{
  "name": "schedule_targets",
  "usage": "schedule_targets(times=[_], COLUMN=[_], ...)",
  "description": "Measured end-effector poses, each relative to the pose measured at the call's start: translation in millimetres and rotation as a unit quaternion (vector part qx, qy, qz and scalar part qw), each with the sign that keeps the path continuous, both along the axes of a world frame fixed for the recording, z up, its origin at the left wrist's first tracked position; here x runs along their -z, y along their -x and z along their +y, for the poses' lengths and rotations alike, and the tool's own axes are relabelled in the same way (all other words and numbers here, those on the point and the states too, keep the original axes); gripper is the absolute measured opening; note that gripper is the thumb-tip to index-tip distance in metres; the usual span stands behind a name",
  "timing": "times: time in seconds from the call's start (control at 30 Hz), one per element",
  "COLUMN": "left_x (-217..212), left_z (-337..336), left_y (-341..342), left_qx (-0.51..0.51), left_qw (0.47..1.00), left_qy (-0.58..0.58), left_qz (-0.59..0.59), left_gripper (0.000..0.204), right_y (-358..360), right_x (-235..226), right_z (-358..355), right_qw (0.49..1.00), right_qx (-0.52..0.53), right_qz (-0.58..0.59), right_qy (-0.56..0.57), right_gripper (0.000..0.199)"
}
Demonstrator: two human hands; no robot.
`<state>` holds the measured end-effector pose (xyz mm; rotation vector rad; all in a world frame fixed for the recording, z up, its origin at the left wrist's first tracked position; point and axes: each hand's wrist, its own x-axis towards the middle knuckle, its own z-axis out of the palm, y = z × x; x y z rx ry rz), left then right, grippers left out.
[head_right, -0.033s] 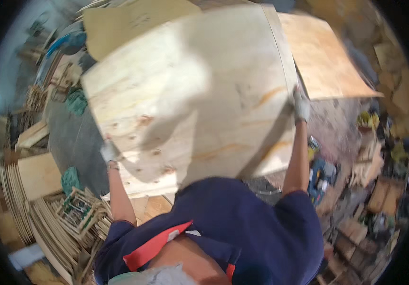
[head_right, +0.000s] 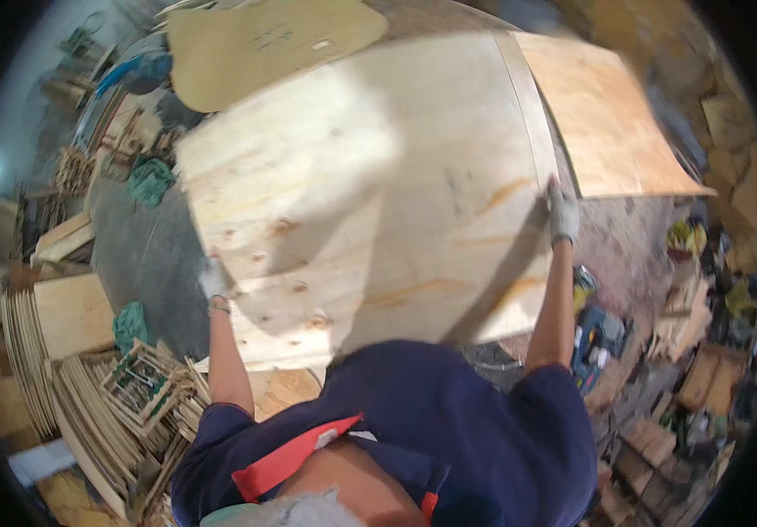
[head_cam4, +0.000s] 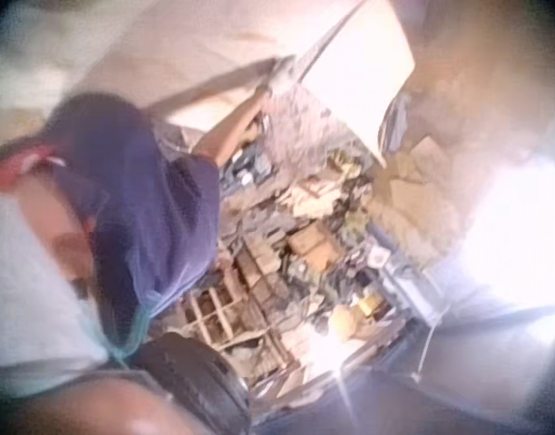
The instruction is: The person aligns and fastens multiple wooden panels together using a pneumatic nail gun. They repeatedly position the panels, drive nails along the seams, and flip the assembly to work on different sides.
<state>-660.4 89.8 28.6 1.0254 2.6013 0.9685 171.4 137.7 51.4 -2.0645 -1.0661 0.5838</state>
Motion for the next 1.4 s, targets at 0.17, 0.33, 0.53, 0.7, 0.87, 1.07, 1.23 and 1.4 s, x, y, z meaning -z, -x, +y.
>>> schedule_targets(times=[0.17,0.33,0.53,0.7,0.87,1.07,1.23,1.4], left_x=[72.3,83.6,84.0,96.3,93.4,105.8,77.0,12.8], left_z=[-44.4,-58.6,-5.2,40.4,63.3,84.1,49.5,-33.6], left_y=[-22.7,-20.7,-10.3,-4.1,-10.9,-140.0,-327.5,-451.7], left_qx=[0.002,0.059,0.066,0.122,0.100,0.226,0.492,0.767], left_qw=[0.984,0.987,0.974,0.979,0.974,0.905,0.857,0.597], left_qy=[0.171,0.148,0.204,0.152,0.197,0.058,0.031,0.174], left_qz=[-0.041,-0.022,-0.078,-0.057,0.042,0.355,0.150,0.162], left_gripper=[0.078,0.077,0.073,0.077,0.097,0.098,0.098,0.100], right_y=[-1.9,2.8,84.6,152.7,139.9,63.2,18.5,5.3], right_x=[67.1,80.2,23.9,-8.1,-33.6,-19.0,10.2,43.2], right_z=[-30.1,-46.6,-33.4,-83.3,-185.7,-249.1,-247.5,-225.6], right_qw=[0.986,0.973,0.994,0.980,0.982,0.936,0.924,0.904], right_qx=[0.000,-0.008,0.019,-0.079,0.084,0.227,0.186,0.193], right_qz=[-0.057,-0.080,-0.069,-0.173,-0.161,-0.229,-0.228,-0.219], right_qy=[0.158,0.215,0.082,-0.054,0.059,0.141,0.246,0.313], right_gripper=[0.074,0.075,0.065,0.056,0.054,0.052,0.055,0.063])
